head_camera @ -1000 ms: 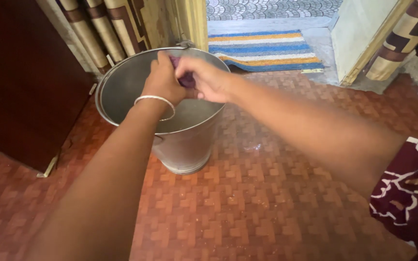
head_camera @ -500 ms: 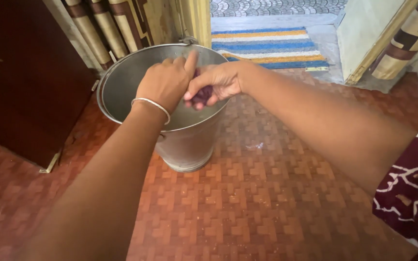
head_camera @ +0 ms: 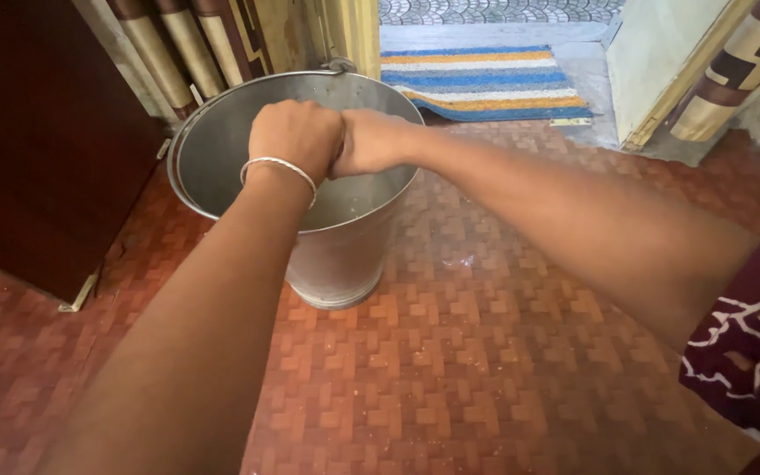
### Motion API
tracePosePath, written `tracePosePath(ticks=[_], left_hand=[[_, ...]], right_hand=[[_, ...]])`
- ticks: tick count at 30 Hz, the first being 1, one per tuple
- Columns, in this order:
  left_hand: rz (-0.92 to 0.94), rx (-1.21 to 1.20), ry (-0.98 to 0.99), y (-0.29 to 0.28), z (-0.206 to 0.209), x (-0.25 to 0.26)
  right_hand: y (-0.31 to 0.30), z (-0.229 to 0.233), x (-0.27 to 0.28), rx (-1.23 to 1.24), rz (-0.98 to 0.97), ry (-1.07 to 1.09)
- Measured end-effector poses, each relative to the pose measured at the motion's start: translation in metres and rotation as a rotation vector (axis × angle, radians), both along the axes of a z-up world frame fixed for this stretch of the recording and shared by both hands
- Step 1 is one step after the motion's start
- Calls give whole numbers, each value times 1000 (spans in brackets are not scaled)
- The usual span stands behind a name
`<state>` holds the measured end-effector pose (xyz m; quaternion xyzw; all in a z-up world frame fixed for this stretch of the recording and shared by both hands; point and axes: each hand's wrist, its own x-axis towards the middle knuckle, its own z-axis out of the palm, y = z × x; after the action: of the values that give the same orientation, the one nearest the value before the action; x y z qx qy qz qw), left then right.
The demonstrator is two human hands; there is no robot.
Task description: The person is mopping the floor using a purple cloth and a bucket of water.
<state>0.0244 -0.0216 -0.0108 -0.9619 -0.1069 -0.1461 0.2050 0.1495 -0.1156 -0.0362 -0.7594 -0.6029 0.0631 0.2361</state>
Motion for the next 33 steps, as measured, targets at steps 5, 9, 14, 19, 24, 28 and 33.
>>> tracePosePath(ticks=[5,9,14,19,24,28,33], left_hand=[[107,-201,-6,-10,7,-6],[181,-347,-14,-16,12,-11],[256,-511,-8,-21,14,-14],[297,-624,-27,-21,17,-15],[329,-725,-29,-11,14,-10],[291,-849,-129,-1,-2,-4],[36,-914,-157,-1,-5,20]], right_hand=[[-7,-2,-7,56,-131,-249],[-7,-2,-13,72,-161,-404],[-6,-5,-16,136,-168,-535],[-7,-4,-17,156,-149,-614],[-5,-7,-16,249,-112,-629],[-7,0,-7,236,-78,-651],[-46,13,22,363,173,4]])
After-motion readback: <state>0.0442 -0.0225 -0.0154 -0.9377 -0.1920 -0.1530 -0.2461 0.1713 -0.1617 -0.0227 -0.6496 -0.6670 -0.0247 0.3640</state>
